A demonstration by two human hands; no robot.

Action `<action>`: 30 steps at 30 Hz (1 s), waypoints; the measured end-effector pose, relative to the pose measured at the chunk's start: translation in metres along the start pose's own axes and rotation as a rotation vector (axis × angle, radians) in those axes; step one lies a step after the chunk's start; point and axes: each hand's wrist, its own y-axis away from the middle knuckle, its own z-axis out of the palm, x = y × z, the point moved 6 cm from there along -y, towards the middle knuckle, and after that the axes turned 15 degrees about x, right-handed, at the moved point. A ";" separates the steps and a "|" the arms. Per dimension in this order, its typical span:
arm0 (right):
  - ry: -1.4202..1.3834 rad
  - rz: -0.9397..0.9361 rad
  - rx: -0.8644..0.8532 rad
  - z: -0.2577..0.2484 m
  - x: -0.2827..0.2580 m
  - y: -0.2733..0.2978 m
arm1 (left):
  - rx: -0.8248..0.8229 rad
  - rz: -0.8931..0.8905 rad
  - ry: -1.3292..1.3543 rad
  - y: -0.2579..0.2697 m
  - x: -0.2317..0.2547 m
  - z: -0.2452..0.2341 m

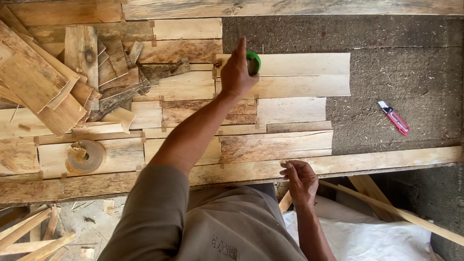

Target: Apply green tape to mark measurements on thin wooden planks and use a utility knife to score or cut them.

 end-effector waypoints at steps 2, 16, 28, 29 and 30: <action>0.004 -0.004 0.000 -0.001 -0.002 0.000 | -0.046 -0.024 -0.016 0.006 0.004 0.013; -0.013 -0.024 -0.032 0.016 -0.003 -0.017 | 0.002 0.059 -0.042 0.025 -0.002 0.031; -0.170 -0.396 -0.090 0.107 -0.088 -0.065 | -0.388 -0.771 0.339 0.085 0.054 -0.067; -0.075 -0.536 -0.081 0.111 -0.104 -0.059 | -0.429 -0.897 0.525 0.093 0.061 -0.072; 0.020 -0.675 -0.070 0.116 -0.119 -0.053 | -0.469 -1.019 0.715 0.100 0.070 -0.077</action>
